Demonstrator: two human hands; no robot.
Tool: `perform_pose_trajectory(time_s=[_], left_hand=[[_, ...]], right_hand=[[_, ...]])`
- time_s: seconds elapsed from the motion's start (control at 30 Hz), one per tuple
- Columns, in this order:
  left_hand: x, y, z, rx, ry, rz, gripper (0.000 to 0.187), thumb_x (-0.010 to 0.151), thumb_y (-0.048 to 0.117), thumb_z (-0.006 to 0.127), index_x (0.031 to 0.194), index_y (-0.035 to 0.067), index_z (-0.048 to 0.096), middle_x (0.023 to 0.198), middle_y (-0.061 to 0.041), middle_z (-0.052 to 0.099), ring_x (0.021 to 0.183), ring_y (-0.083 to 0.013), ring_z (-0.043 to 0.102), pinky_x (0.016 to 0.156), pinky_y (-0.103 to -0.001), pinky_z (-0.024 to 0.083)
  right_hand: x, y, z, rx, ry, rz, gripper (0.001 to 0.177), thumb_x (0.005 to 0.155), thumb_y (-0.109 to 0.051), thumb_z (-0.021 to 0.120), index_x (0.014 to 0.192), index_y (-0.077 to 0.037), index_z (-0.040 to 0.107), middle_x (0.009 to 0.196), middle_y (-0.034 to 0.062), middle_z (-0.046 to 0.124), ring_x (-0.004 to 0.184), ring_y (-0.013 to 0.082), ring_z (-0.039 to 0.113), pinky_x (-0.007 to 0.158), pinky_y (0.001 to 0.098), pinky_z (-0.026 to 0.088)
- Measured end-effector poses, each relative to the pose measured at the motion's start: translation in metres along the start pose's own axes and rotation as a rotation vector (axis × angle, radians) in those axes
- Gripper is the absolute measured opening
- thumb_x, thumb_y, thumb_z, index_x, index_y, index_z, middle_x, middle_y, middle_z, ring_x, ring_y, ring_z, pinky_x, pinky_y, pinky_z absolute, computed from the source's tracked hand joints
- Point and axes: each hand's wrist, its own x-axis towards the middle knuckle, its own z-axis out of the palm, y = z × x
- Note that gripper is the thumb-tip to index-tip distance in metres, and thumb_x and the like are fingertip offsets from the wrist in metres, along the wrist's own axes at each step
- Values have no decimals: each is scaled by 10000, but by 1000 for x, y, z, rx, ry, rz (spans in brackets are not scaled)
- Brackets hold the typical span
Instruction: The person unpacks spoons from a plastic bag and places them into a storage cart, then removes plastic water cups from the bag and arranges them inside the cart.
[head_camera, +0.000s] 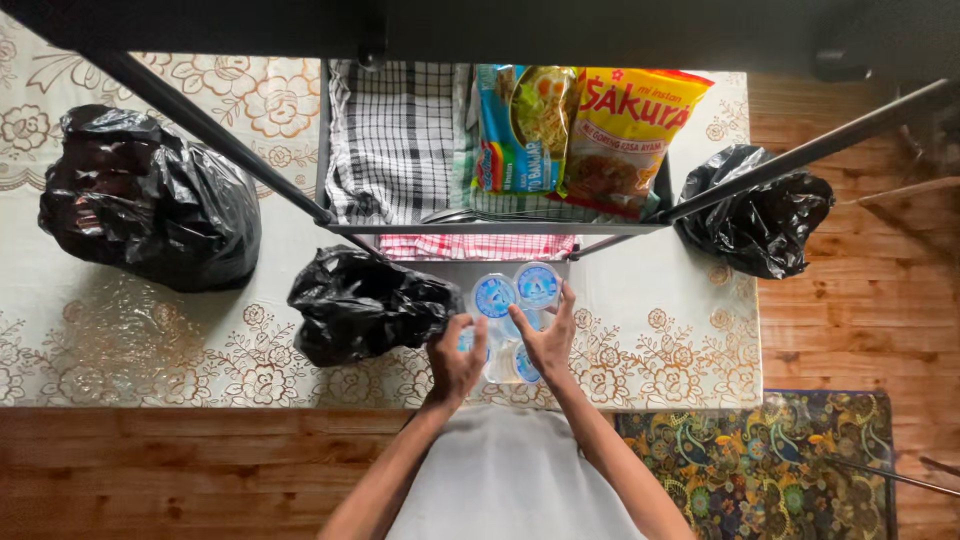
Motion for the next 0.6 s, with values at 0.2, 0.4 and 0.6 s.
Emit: perform_pose_trajectory(time_s=[0.2,0.4,0.6], left_hand=[[-15,6,34,-45,-149,281,142,953,174,746,956,64,656,758,-150,700,686,-326,699,587,-417,525],[-11,22,61,97,-360,430,190,966,175,742,911,59,602,790,-110,629,679,-301,646,561,-397,514],[0,11,50,142,-155,852,170,1020,174,718,1011,73,582,1092,-108,586,1048,-271,590,935,-450,521]], right_hand=[[-7,16,9,-23,-2,-57,898,807,-342,830,1486,-43,324,1344,252,594,1110,353,671,928,480,539],[8,42,-6,180,-210,53,580,915,-297,620,1407,-55,433,1221,176,720,1052,287,703,858,409,583],[15,41,-51,328,-194,237,415,1017,-389,553,1289,-76,571,1226,126,732,1116,234,710,829,380,565]])
